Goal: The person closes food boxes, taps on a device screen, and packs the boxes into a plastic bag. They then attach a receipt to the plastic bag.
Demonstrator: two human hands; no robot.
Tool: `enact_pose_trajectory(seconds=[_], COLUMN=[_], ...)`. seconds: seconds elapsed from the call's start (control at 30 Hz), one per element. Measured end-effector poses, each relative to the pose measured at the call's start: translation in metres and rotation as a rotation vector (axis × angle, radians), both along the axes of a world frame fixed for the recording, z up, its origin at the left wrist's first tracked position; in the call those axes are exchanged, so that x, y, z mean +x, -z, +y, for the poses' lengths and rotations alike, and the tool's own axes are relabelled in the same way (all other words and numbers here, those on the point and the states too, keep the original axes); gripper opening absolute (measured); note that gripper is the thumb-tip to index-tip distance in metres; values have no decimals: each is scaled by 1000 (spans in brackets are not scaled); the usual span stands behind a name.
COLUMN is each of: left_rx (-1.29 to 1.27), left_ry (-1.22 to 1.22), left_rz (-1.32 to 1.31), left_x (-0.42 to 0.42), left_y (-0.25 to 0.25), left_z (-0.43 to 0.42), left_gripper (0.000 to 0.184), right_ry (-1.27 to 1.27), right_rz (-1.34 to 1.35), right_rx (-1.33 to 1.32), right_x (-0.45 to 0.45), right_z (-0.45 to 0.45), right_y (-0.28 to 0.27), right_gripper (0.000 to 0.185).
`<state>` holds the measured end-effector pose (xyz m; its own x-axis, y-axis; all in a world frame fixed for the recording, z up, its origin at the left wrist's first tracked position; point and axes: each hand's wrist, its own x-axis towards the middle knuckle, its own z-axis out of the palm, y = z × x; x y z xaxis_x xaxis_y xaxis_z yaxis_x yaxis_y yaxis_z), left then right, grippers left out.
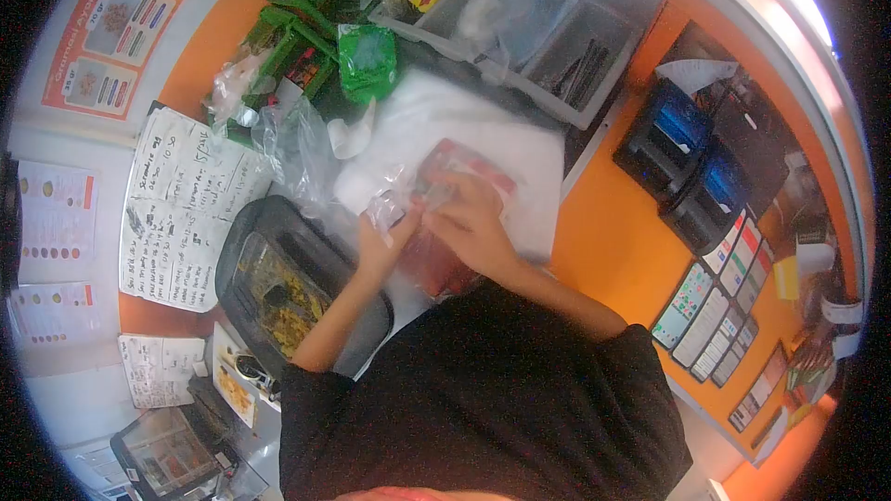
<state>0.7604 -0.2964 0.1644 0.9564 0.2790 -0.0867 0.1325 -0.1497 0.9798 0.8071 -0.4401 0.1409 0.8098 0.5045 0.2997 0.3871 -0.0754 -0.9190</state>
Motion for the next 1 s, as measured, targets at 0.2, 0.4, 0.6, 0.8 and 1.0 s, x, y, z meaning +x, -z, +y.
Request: enact_pose_trajectory(seconds=[0.2,0.4,0.6,0.8,1.0], left_rx=[87,228,159,152,-159], left_ry=[35,85,227,332,113], left_rz=[-62,-108,-313,-318,-99], left_x=[-1,-3,-4,-5,-4], left_y=[4,13,18,12,31], left_z=[1,7,8,10,19], left_gripper=[14,20,28,26,27], right_ry=[-23,-19,10,-103,-307], right_rz=[74,87,126,241,504], right_rx=[30,0,117,118,413], right_x=[0,2,3,11,16], right_z=[-1,-2,-4,-17,-19], right_y=[-1,0,6,14,15], right_gripper=[19,18,4,13,11])
